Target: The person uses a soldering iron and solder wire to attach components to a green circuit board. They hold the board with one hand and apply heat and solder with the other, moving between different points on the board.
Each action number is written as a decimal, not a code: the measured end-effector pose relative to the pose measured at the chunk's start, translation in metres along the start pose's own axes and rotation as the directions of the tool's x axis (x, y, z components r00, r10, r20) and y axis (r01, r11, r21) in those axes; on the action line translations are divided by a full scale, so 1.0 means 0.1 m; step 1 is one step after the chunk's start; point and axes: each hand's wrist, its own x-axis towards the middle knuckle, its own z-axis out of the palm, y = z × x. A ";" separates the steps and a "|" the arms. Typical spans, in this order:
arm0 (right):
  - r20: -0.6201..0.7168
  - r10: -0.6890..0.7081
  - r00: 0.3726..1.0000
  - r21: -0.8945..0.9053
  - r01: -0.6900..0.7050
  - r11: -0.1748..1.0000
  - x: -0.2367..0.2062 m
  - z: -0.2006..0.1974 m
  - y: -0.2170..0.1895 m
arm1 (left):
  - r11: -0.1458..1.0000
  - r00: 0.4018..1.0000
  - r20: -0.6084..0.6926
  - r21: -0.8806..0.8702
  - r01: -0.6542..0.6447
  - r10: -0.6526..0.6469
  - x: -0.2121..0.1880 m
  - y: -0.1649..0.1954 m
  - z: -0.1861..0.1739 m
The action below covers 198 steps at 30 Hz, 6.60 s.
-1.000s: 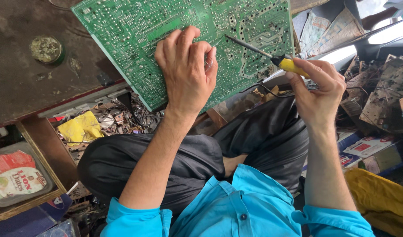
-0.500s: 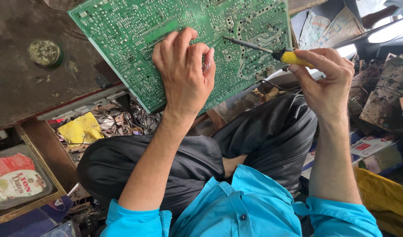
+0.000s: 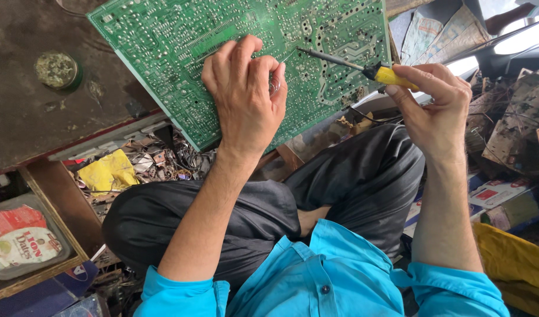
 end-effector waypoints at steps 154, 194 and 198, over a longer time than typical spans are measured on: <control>-0.234 0.062 0.970 -0.038 -0.072 0.997 -0.43 0.26 -0.27 | 0.999 0.999 -0.015 -0.024 -0.042 0.041 -0.02 -0.02 -0.05; -0.059 0.536 0.842 0.703 -0.346 0.621 -0.64 -0.09 0.44 | 0.722 0.788 -0.146 -0.525 0.452 -0.599 -0.67 -0.10 -0.93; -0.026 0.518 0.855 0.701 -0.354 0.619 -0.47 -0.04 0.49 | 0.594 0.735 -0.078 -0.649 0.475 -0.673 -0.59 -0.11 -0.89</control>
